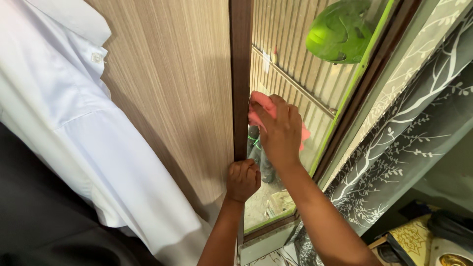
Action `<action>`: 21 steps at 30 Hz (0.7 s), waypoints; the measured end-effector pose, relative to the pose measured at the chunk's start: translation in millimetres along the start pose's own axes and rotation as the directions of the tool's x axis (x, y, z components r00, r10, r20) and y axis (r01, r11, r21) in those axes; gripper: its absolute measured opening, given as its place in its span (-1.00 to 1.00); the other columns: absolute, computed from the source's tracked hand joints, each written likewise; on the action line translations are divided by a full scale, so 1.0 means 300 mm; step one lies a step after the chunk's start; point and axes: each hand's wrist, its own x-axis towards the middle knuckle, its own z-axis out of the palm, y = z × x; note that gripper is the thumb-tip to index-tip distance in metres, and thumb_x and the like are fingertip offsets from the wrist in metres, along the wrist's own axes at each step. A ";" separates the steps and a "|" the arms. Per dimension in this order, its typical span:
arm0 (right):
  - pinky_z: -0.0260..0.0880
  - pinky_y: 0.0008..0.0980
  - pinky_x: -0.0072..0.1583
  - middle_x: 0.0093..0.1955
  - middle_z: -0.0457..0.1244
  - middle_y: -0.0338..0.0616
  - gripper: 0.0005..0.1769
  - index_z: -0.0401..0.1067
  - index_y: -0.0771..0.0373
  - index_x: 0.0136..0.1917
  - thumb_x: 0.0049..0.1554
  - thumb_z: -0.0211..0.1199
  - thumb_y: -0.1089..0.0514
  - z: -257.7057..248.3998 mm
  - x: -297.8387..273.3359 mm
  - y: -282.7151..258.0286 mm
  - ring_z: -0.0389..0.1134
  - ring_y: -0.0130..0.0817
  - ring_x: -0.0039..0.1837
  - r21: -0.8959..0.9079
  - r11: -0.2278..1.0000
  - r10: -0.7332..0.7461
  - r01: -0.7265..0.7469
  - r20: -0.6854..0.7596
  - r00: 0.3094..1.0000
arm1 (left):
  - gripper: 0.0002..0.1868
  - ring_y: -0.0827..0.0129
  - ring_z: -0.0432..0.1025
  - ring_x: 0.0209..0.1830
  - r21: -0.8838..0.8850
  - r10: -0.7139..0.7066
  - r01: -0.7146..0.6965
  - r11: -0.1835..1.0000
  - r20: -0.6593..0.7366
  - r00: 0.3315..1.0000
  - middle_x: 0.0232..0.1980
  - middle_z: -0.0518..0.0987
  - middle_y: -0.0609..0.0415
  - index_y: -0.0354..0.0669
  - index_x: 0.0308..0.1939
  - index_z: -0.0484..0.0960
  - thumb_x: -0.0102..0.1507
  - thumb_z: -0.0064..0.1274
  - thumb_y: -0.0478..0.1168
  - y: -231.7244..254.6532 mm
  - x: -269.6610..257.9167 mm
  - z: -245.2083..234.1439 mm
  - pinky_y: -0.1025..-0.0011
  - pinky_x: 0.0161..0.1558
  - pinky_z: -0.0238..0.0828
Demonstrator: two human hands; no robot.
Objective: The person wipes a mirror by hand using a cloth. They move the cloth in broad strokes across the glass, stop to fold the cloth, and then continue cleaning the lower portion and edges of the mirror surface.
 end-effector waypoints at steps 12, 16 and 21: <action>0.33 -0.02 0.18 0.28 0.23 0.02 -0.47 0.45 0.23 0.19 -0.09 0.36 0.21 0.237 -0.689 0.053 0.29 0.07 0.18 0.180 0.955 0.175 -0.238 0.305 0.936 | -0.80 0.05 0.42 -0.10 -0.082 -0.014 0.014 0.997 -0.009 1.000 -0.03 0.55 -0.04 -0.13 -0.19 0.50 0.11 0.02 -0.23 -0.016 -0.037 0.018 0.10 0.07 0.31; 0.43 -0.19 0.23 0.30 0.27 -0.11 -0.59 0.47 0.16 0.26 0.12 0.34 0.21 0.153 -0.738 0.041 0.36 -0.06 0.25 0.265 0.929 0.243 -0.260 0.096 0.965 | -0.79 0.06 0.41 -0.12 -0.063 -0.003 0.002 0.998 -0.020 1.000 -0.05 0.54 -0.03 -0.12 -0.20 0.49 0.09 0.05 -0.24 -0.013 -0.028 0.019 0.09 0.05 0.31; 0.41 -0.17 0.22 0.29 0.19 0.12 -0.50 0.43 0.28 0.30 0.07 0.34 0.24 0.126 -0.806 0.048 0.33 0.07 0.27 0.242 0.785 0.522 -0.571 0.239 0.819 | -0.80 0.07 0.41 -0.13 -0.077 0.001 -0.001 0.997 -0.003 1.000 -0.07 0.54 -0.02 -0.15 -0.21 0.48 0.09 0.02 -0.33 -0.021 -0.040 0.024 0.10 0.06 0.31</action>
